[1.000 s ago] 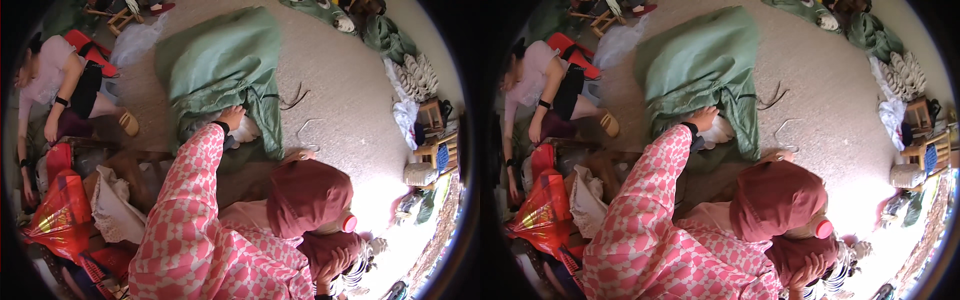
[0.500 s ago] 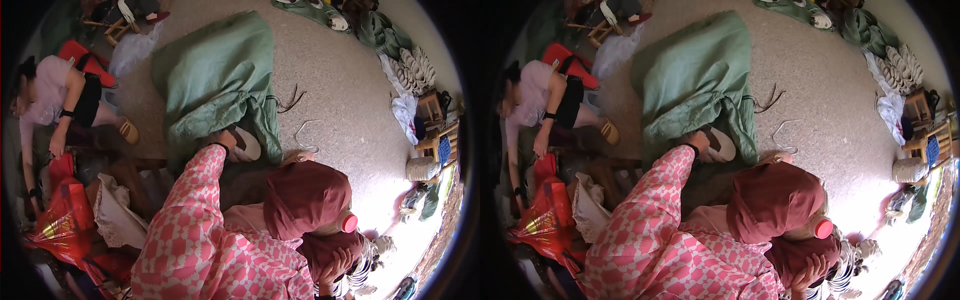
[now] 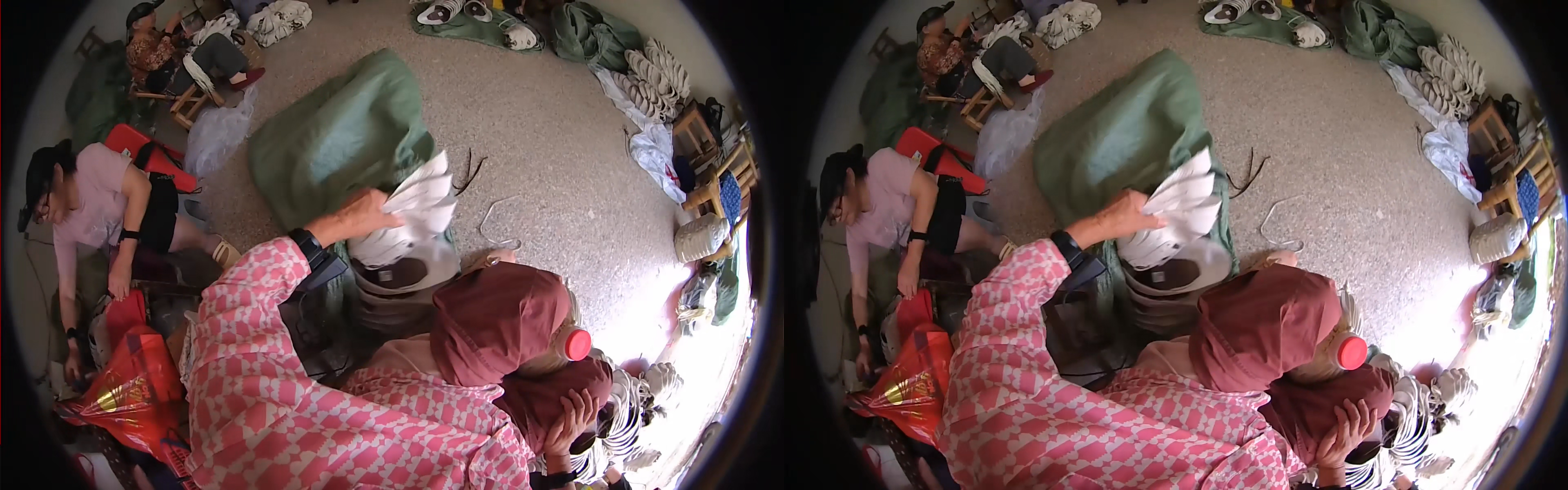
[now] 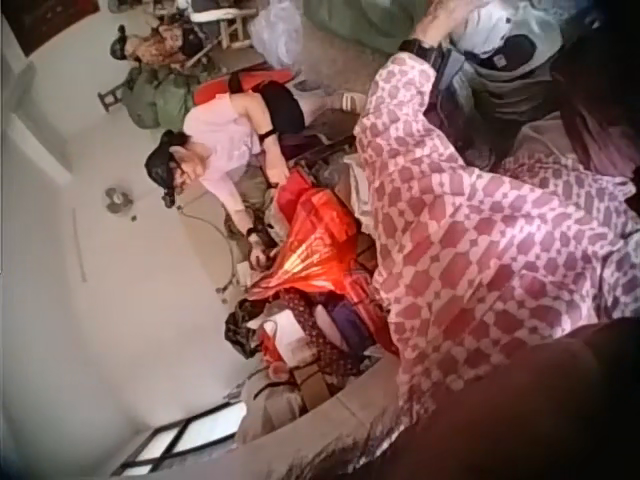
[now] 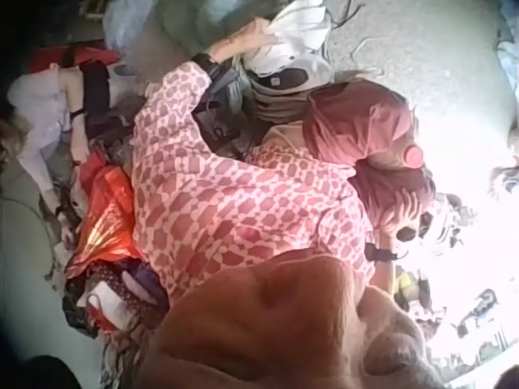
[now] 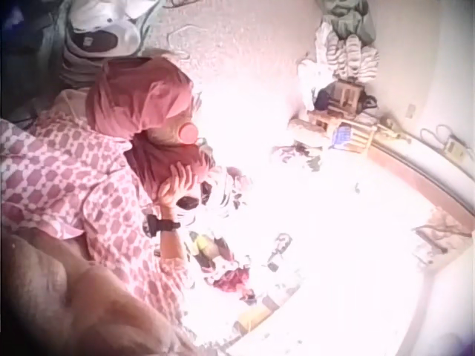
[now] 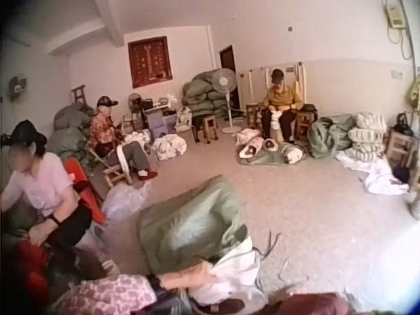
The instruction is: The person is sorting shoe components, lacing shoes, and organizing them in a warehouse/workshop setting.
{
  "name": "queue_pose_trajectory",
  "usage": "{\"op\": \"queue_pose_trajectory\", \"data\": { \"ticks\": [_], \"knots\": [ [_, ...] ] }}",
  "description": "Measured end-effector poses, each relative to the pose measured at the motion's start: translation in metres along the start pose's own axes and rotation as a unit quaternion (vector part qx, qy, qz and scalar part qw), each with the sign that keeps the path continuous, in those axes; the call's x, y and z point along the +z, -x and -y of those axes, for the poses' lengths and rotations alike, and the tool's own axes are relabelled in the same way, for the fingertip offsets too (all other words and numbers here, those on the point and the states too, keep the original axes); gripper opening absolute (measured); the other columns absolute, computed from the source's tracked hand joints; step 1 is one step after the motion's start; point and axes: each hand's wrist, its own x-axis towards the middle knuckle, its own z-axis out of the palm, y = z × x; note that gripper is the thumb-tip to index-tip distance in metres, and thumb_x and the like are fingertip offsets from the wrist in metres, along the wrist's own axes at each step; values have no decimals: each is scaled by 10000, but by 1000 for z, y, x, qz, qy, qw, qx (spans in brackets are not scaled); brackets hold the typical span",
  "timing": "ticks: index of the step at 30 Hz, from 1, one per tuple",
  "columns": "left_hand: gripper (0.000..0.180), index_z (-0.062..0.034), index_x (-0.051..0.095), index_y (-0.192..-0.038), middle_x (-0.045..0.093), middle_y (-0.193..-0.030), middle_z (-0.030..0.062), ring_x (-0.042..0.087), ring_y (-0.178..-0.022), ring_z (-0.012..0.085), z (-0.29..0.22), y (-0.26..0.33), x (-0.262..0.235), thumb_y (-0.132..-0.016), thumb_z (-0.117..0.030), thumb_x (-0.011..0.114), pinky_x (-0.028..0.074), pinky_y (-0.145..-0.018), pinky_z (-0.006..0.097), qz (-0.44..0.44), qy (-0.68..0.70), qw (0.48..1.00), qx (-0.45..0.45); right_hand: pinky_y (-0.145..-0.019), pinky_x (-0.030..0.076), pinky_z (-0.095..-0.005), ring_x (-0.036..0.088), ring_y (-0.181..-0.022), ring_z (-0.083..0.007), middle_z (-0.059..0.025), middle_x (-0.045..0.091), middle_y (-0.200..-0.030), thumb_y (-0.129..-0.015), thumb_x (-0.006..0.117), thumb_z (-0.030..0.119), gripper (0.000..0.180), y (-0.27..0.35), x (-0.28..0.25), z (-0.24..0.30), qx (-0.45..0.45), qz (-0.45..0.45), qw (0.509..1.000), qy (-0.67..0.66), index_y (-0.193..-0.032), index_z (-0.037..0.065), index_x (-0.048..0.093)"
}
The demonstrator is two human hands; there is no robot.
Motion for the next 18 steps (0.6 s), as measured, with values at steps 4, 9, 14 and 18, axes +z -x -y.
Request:
{"op": "queue_pose_trajectory", "data": {
  "ticks": [4,9,14,18],
  "knots": [
    [421,12,683,-831,584,-586,109,595,-575,210,-112,-23,-30,-755,-399,741,489,-623,366,25,-125,990,58,-1111,218,-563,469,-1232,-340,-111,598,-1161,-842,403,211,313,4,-7,7,5,12,1000,18,-1001,52,621],
    [488,9,574,-1141,585,-1002,178,569,-978,340,-78,-82,50,-836,-362,660,450,-886,402,-93,-42,978,181,-1111,220,-559,470,-1232,-340,-107,604,-1165,-843,394,197,315,-2,-2,10,7,1,1000,7,-1007,54,622],
    [467,-75,427,-1325,440,-1321,205,425,-1229,388,48,-71,148,-912,-266,536,363,-1024,464,-39,-84,992,84,-1114,219,-558,475,-1226,-339,-105,607,-1159,-836,401,188,309,8,0,11,34,-3,999,13,-999,49,623],
    [591,-178,352,-1427,430,-1348,147,417,-1258,363,89,-12,147,-884,-262,569,380,-1007,489,78,-220,972,22,-1111,223,-556,478,-1223,-336,-107,607,-1155,-833,406,191,311,8,0,6,24,-1,1000,12,-1002,46,623]
  ]
}}
